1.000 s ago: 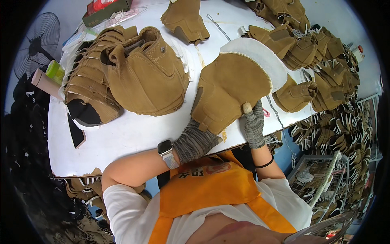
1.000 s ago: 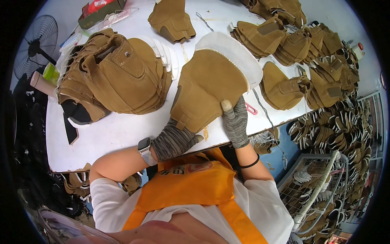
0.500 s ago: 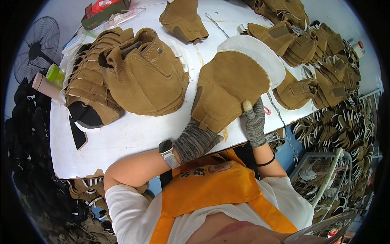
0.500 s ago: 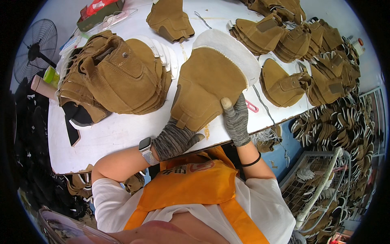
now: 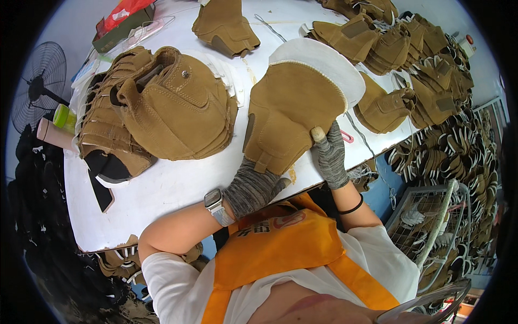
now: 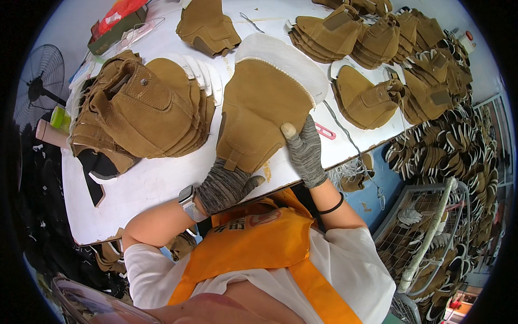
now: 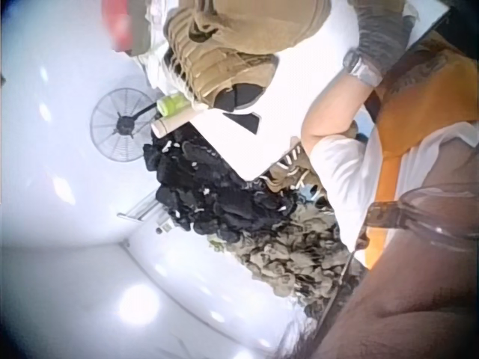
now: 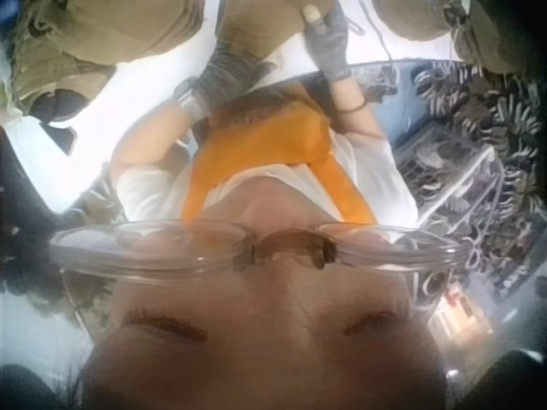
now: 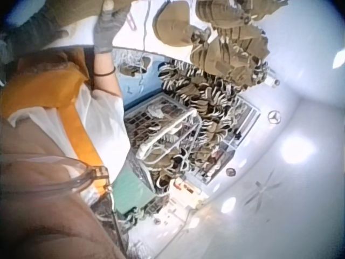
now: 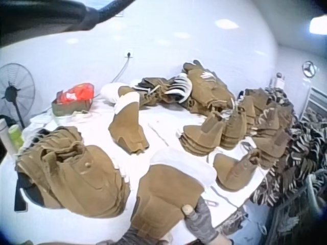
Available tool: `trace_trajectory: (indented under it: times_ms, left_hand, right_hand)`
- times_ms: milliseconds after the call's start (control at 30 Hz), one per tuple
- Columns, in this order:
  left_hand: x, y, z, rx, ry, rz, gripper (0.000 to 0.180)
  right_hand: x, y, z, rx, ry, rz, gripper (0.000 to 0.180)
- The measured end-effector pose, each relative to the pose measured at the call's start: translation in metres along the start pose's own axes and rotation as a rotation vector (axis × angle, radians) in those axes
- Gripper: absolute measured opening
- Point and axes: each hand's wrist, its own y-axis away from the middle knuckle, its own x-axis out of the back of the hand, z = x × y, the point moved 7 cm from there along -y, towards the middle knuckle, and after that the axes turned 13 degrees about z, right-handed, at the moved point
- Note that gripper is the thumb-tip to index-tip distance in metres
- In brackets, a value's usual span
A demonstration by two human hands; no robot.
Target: The person picks up brown shoe uppers and uses a small pair of snips to trim excess threads from the edges of the material.
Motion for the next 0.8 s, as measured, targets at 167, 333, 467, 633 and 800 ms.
trace_trajectory:
  times_ms: [167, 333, 467, 633, 800]
  left_hand:
    - [-0.009, -0.001, -0.004, 0.011, -0.019, -0.026, 0.071]
    - [-0.005, 0.007, -0.005, 0.005, -0.001, 0.057, 0.066]
    - [-0.007, 0.014, 0.006, -0.191, -0.137, 0.102, 0.051]
    - [-0.027, 0.021, 0.004, -0.184, -0.188, 0.178, 0.049]
    - [-0.029, 0.022, 0.009, -0.173, -0.217, 0.207, 0.048]
  right_hand:
    - [0.003, 0.001, 0.001, -0.018, -0.018, 0.032, 0.067]
    - [-0.001, 0.0, 0.003, 0.013, 0.043, -0.011, 0.061]
    - [0.002, 0.003, -0.001, 0.598, 0.633, -0.054, 0.051]
    - [0.007, 0.002, 0.012, 0.021, 0.011, -0.024, 0.07]
    - [0.002, -0.001, 0.02, -0.023, -0.09, -0.063, 0.078]
